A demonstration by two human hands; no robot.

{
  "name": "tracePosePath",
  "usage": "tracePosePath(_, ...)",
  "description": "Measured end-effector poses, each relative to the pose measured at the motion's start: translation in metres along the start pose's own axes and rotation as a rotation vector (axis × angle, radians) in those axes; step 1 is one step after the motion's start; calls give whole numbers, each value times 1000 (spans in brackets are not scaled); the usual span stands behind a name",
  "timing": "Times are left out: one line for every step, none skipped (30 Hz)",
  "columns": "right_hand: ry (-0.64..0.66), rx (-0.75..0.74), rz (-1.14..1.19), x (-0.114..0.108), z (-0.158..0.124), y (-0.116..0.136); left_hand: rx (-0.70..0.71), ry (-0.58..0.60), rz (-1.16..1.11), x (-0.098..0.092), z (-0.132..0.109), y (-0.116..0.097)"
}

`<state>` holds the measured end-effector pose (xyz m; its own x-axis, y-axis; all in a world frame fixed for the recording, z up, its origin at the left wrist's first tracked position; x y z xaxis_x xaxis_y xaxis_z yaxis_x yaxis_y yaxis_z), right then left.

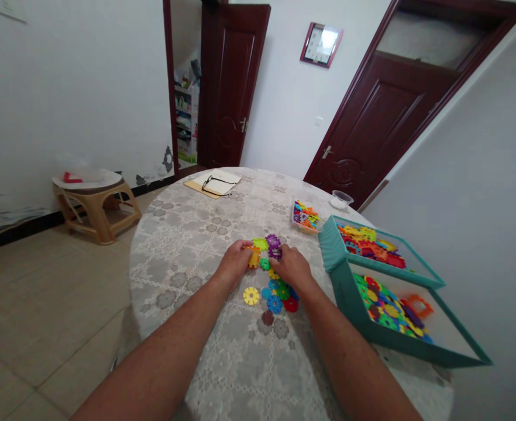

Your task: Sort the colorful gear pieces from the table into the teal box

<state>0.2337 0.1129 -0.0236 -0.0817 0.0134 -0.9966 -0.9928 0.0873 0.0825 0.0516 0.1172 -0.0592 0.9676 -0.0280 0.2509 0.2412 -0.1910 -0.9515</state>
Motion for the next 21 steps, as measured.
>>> tracePosePath(7, 6, -12, 0, 1, 2, -5, 5, -11, 0, -1, -1)
tracePosePath(12, 6, -22, 0, 1, 3, -11, 13, -24, 1, -1, -1)
tracePosePath(11, 1, -27, 0, 2, 4, -17, 23, -39, 1, -2, -1)
tracePosePath(5, -6, -31, 0, 2, 5, -25, 33, -57, 1, -2, -1)
tracePosePath(-5, -13, -31, 0, 2, 5, -33, 44, -78, 2, -2, -1)
tracePosePath(-16, -19, -29, 0, 2, 4, -40, 55, -100, 2, -2, 0)
tracePosePath(-28, -21, -21, 0, 2, 3, -45, 65, -121, 2, -2, 0)
tracePosePath(-40, -19, -4, 0, 2, 0, -49, 79, -141, 3, -2, 1)
tracePosePath(-52, -13, 24, 0, 1, -3, -51, 94, -159, 4, -2, 2)
tracePosePath(-63, -5, 63, -1, 1, -7, -49, 106, -170, 4, -2, 2)
tracePosePath(-75, 6, 113, -2, 1, -11, -49, 117, -179, 5, -2, 2)
tracePosePath(-84, 18, 172, -4, 1, -16, -52, 129, -186, 6, -3, 1)
tracePosePath(-86, 29, 239, -5, 0, -21, -58, 143, -191, 7, -3, 1)
tracePosePath(-81, 36, 308, -7, -1, -25, -66, 155, -194, 8, -4, 1)
tracePosePath(-75, 39, 377, -8, -3, -27, -76, 167, -194, 9, -5, 0)
tracePosePath(-68, 35, 443, -10, -6, -28, -82, 179, -193, 10, -7, 0)
tracePosePath(-62, 19, 503, -11, -9, -27, -83, 191, -194, 11, -8, -1)
tracePosePath(-61, -11, 555, -14, -13, -23, -77, 206, -199, 12, -9, -2)
tracePosePath(-66, -54, 597, -16, -18, -16, -71, 226, -208, 14, -10, -4)
tracePosePath(-80, -106, 622, -19, -24, -8, -66, 251, -220, 16, -12, -5)
tracePosePath(-100, -165, 628, -21, -30, 2, -61, 275, -232, 18, -13, -5)
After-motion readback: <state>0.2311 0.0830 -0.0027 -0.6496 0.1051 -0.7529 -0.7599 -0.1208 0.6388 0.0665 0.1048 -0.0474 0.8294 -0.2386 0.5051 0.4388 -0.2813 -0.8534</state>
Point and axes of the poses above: each hand's wrist, its own z-axis towards the middle knuckle, its own x-axis out of the palm, y = z × x, the point moved 7 cm from there along z, towards the middle knuckle, and after that the axes turned 2 degrees about y, right-handed, at the moved point
